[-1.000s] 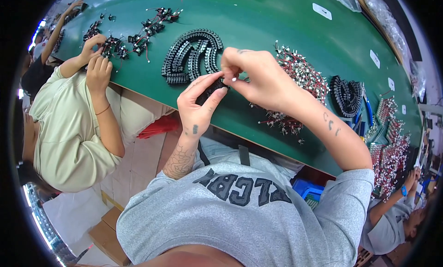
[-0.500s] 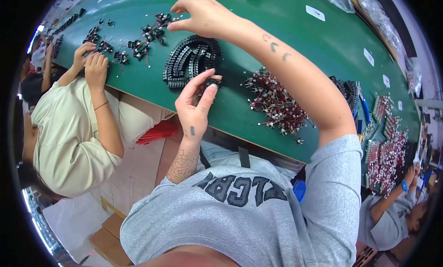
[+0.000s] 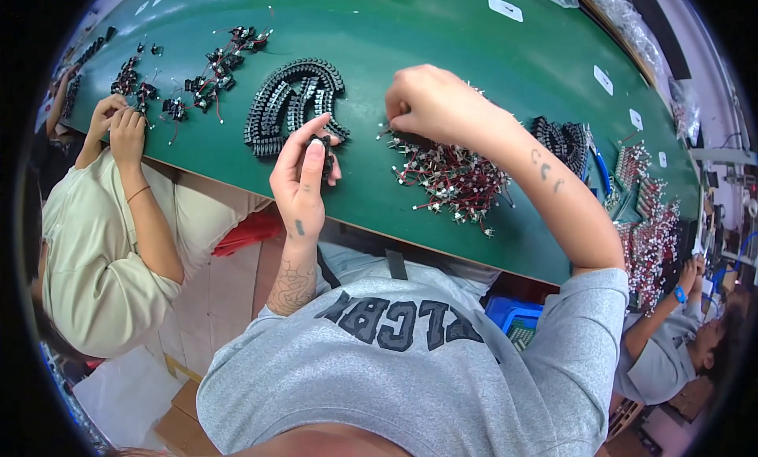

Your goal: The person assembles small electronic components into black plastic connectors by hand, taking parts from storage bins at a manual assembly station.

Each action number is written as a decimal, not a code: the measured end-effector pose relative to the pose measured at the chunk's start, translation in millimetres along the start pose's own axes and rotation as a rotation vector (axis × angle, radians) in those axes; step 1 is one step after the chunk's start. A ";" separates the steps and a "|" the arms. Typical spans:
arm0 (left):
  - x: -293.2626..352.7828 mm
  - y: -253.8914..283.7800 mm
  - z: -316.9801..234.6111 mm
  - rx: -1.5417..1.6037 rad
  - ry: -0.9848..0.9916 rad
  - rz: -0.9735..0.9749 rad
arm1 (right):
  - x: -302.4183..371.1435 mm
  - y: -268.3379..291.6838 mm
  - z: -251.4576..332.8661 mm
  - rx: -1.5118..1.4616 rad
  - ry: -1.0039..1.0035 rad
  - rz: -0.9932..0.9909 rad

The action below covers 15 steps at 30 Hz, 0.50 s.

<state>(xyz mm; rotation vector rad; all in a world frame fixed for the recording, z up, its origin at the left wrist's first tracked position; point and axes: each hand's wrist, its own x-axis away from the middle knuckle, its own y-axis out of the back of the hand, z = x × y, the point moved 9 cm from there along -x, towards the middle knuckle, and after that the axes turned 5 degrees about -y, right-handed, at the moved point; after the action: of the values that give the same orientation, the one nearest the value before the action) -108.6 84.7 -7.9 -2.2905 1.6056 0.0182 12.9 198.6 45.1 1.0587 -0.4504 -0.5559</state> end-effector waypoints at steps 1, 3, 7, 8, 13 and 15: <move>0.4 0.6 -0.3 -0.017 -0.006 0.000 | -1.0 7.7 -1.6 -0.078 -0.018 -0.037; 1.2 1.1 -0.8 -0.053 -0.017 0.001 | -2.3 20.7 -6.3 -0.235 -0.055 -0.112; 1.7 0.3 -0.6 -0.092 -0.046 -0.005 | -1.7 30.4 -26.3 -0.616 -0.199 -0.184; 1.7 0.7 -0.8 -0.105 -0.054 -0.008 | -1.6 30.5 -33.0 -0.743 -0.246 -0.204; -0.2 -4.1 -1.6 -0.116 -0.068 0.018 | -5.3 5.3 -58.9 -0.666 -0.222 -0.203; 0.0 -2.2 -1.4 -0.109 -0.063 0.020 | -8.2 6.6 -56.8 -0.580 -0.164 -0.218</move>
<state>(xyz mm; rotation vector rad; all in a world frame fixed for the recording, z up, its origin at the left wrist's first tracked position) -106.9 84.9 -6.0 -2.3305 1.6327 0.1849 41.6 245.1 26.4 0.5076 -0.2883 -0.9070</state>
